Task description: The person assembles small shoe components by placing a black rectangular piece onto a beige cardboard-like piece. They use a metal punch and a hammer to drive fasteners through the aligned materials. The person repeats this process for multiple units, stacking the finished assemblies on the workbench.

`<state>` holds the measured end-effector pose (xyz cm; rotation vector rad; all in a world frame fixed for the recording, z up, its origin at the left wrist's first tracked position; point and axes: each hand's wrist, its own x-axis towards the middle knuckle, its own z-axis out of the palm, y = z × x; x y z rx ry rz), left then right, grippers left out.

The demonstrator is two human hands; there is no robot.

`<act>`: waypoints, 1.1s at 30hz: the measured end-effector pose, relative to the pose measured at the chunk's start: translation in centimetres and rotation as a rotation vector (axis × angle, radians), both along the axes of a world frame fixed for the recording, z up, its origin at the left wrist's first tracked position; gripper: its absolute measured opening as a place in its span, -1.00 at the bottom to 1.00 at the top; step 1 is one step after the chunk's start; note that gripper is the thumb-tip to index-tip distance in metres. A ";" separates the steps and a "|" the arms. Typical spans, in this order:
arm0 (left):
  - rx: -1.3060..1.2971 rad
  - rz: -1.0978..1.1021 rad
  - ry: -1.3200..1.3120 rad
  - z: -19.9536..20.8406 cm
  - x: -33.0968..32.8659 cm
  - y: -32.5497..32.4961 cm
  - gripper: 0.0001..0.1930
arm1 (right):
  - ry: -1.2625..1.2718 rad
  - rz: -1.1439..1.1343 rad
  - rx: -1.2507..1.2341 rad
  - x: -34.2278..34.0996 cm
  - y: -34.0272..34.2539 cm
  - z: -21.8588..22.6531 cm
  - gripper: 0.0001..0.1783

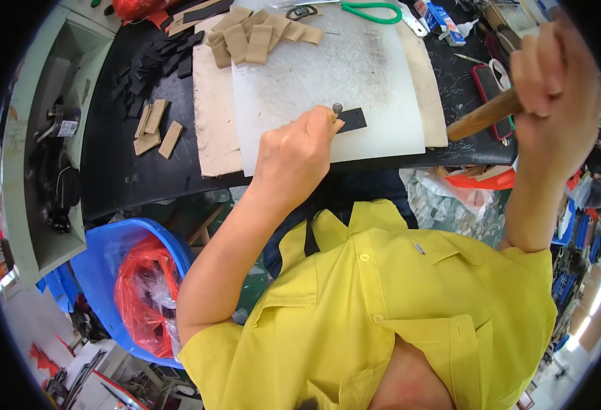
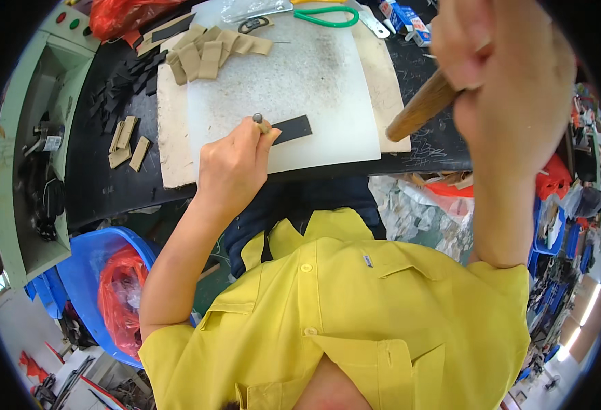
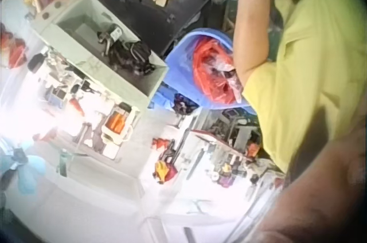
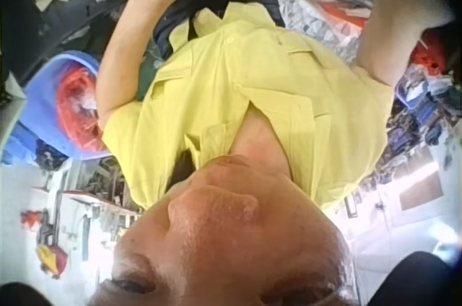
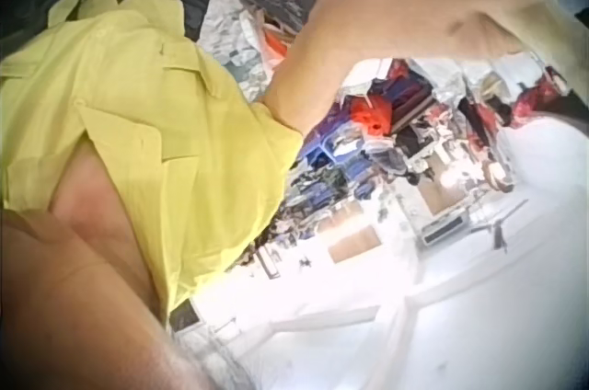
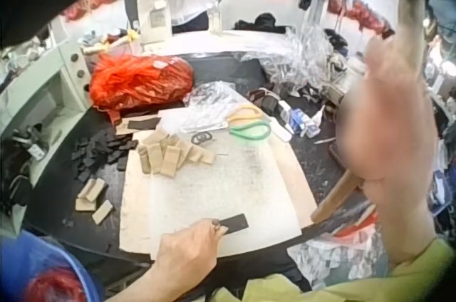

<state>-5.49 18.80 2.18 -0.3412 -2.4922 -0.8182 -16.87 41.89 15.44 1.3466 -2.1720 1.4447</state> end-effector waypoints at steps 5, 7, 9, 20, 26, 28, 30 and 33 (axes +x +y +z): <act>-0.021 0.012 0.008 -0.5 0.0 -0.1 -0.81 | 0.367 -0.317 0.763 0.4 -1.6 -2.8 -0.68; 0.000 0.032 0.000 -0.9 0.2 -0.1 -0.83 | 0.312 -0.268 0.780 1.1 -0.7 -5.1 -0.68; 0.007 0.033 -0.017 -1.2 0.7 -0.1 -0.84 | 0.254 -0.184 0.779 2.3 -0.8 -7.0 -0.69; 0.755 0.099 -0.186 -1.1 -0.3 -0.8 -0.89 | 0.246 -0.132 0.811 3.2 -1.8 -8.3 -0.79; 0.625 0.057 -0.313 -1.2 -0.3 -1.3 -0.88 | 0.226 -0.139 0.831 3.4 -1.6 -8.2 -0.79; 0.596 0.064 -0.302 -1.3 -0.3 -1.3 -0.89 | 0.224 -0.138 0.833 3.4 -1.6 -8.2 -0.78; 0.559 0.065 -0.290 -1.3 -0.3 -1.3 -0.90 | 0.219 -0.137 0.839 3.5 -1.6 -8.2 -0.78; 0.337 0.095 -0.243 -0.9 -0.1 -1.0 -0.93 | 0.213 -0.139 0.841 3.6 -1.6 -8.2 -0.77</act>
